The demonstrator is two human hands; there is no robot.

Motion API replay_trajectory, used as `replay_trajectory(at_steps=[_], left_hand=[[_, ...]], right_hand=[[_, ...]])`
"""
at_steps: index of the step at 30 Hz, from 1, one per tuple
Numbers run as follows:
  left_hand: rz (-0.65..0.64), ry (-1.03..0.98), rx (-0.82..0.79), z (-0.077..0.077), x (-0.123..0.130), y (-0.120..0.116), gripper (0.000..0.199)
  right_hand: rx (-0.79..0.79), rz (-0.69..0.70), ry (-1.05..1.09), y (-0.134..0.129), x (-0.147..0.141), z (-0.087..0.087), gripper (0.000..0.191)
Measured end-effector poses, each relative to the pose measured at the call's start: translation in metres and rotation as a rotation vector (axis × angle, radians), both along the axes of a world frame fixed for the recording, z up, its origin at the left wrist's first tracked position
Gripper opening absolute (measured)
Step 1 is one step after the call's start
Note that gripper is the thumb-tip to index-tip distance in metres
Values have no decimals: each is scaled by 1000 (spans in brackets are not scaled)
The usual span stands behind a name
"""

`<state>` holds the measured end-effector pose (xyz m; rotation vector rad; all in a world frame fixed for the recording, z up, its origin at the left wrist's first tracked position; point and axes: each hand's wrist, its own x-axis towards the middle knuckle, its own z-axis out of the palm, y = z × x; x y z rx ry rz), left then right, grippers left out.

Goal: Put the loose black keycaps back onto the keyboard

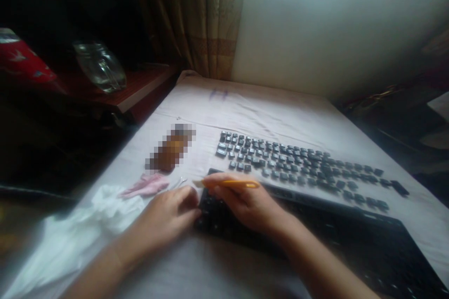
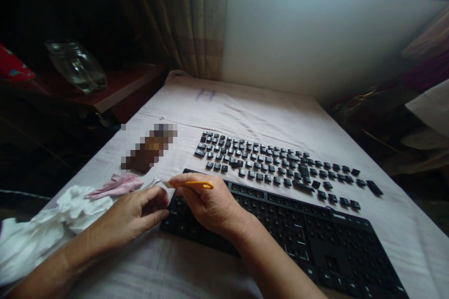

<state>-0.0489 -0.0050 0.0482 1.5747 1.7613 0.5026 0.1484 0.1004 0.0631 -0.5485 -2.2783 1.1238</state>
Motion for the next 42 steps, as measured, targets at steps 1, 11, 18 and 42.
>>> replay_trajectory(at_steps=[1, 11, 18, 42], left_hand=[[0, 3, 4, 0, 0, 0, 15], [-6, -11, -11, -1, 1, 0, 19], [3, -15, -9, 0, 2, -1, 20], [-7, -46, -79, -2, -5, -3, 20]], right_hand=[[-14, -25, 38, 0, 1, -1, 23], [91, -2, -70, 0, 6, 0, 24], [-1, -49, -19, -2, 14, 2, 23], [-72, -171, 223, 1, 14, -6, 22]])
